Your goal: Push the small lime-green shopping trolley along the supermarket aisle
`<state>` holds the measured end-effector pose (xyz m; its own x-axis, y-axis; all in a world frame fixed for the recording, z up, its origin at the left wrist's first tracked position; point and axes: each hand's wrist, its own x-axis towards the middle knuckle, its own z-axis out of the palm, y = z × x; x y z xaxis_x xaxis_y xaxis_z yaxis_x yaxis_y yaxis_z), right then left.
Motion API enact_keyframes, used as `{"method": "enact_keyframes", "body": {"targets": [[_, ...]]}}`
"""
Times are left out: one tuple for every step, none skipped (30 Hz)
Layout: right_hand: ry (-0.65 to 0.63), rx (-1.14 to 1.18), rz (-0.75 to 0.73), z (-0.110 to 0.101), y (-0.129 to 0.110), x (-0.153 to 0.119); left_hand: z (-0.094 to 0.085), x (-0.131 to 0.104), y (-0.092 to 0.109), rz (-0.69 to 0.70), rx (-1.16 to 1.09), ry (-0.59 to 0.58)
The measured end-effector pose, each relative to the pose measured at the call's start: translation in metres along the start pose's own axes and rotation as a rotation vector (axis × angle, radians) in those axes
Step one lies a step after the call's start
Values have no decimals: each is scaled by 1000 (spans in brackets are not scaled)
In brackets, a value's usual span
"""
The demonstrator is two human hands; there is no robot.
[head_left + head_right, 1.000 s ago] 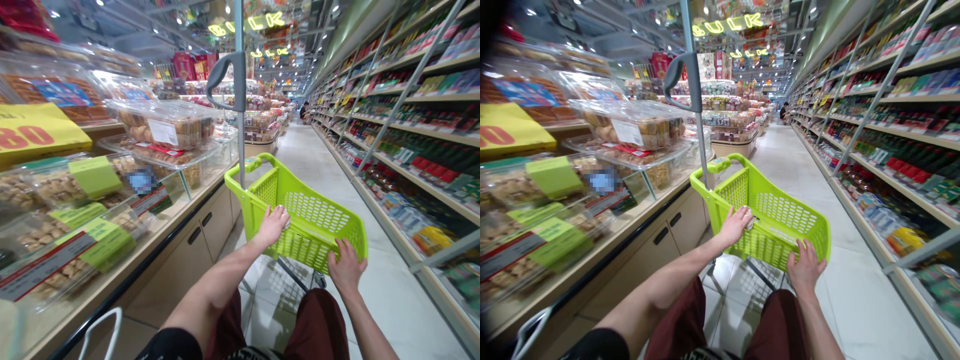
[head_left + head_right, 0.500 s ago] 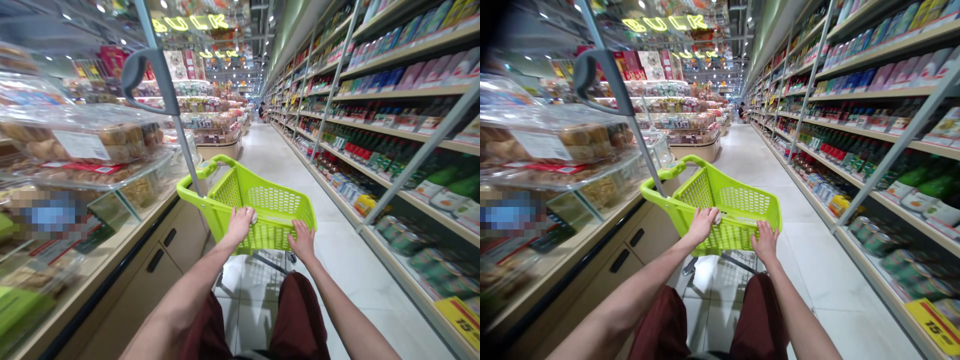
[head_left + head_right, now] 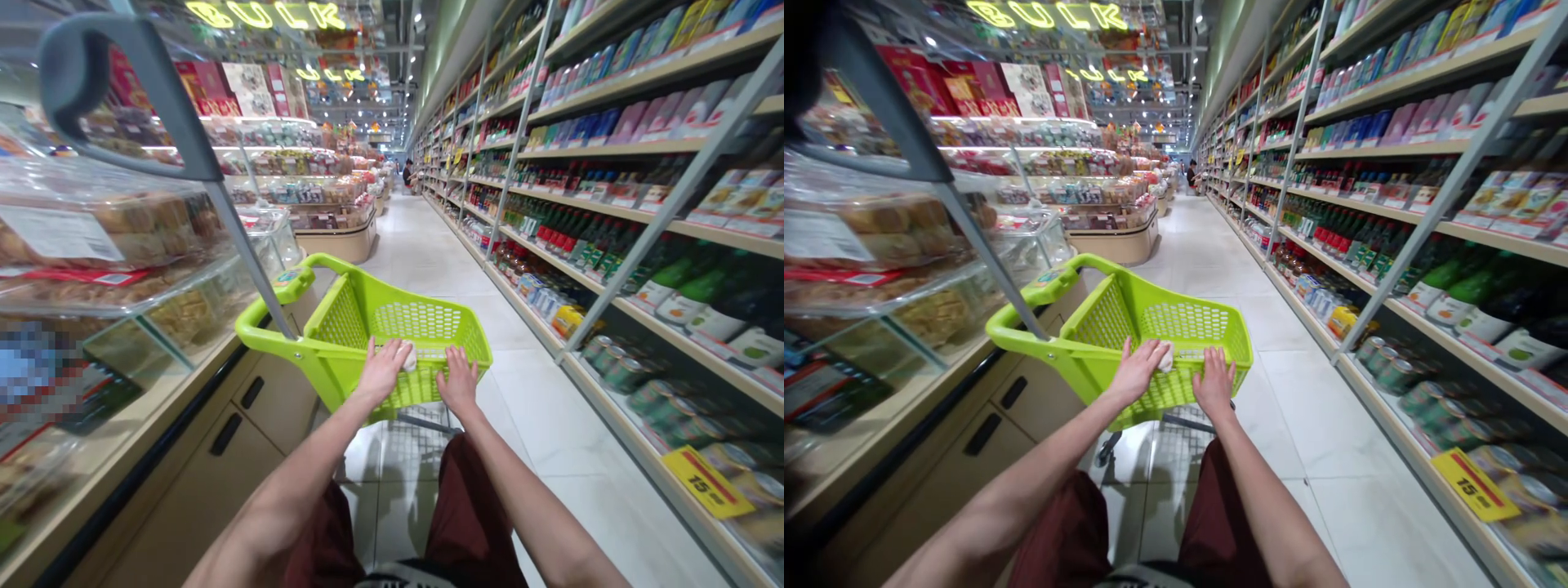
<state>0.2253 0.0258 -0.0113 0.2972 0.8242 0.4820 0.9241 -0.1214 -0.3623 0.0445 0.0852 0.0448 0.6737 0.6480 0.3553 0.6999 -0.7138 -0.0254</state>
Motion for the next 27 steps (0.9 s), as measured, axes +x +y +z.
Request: {"method": "enact_keyframes", "body": {"targets": [[-4,4,2,0,0,-1,-3,-5,-8,-1,4,12],[-5,7,4,0,0,-2,-5,-11,-15,-10,6,22],[-3,11,4,0,0,-3,-6,-16,-21,-25,7,31],[1,16,4,0,0,-4,-6,-20,-24,-49,7,42],[4,22,3,0,0,-4,-6,-23,-26,-73,6,52],[7,30,2,1,0,-5,-5,-25,-25,-96,6,61],[8,38,3,1,-1,-5,-4,-25,-22,-114,7,68],[7,45,6,2,-2,-5,-2,-23,-17,-122,10,69],[5,52,12,2,-3,-4,0,-20,-10,-120,13,65],[0,58,18,2,-4,-4,1,-16,-3,-107,14,55],[-4,65,26,1,-5,-4,3,-12,5,-88,13,41],[-8,72,31,0,-7,-3,5,-8,12,-71,8,28],[-9,82,30,-1,-9,-3,6,-4,19,-61,-1,18],[-5,94,24,-3,-12,-3,7,-1,23,-62,-14,12],[4,110,11,-4,-16,-3,8,1,27,-70,-30,12],[16,131,-10,-6,-22,-3,8,3,28,-79,-47,13],[28,157,-42,-8,-28,-3,7,4,28,-88,-64,14],[39,188,-78,-9,-36,-2,6,4,27,-96,-79,13],[43,222,-117,-10,-44,0,5,4,25,-102,-89,7],[37,256,-156,-11,-53,2,3,4,22,-110,-95,-5],[22,286,-187,-11,-62,4,0,3,18,-122,-96,-23],[3,307,-203,-11,-70,7,-3,1,14,-135,-94,-45],[-16,320,-200,-9,-78,9,-6,0,10,-145,-91,-63],[-34,324,-183,-7,-86,11,-9,-3,5,-152,-84,-73],[-45,321,-159,-5,-92,13,-11,-6,0,-156,-72,-73],[-48,311,-134,-2,-98,14,-14,-10,-5,-152,-54,-63],[-46,298,-117,1,-102,15,-16,-14,-11,-140,-31,-46]]}}
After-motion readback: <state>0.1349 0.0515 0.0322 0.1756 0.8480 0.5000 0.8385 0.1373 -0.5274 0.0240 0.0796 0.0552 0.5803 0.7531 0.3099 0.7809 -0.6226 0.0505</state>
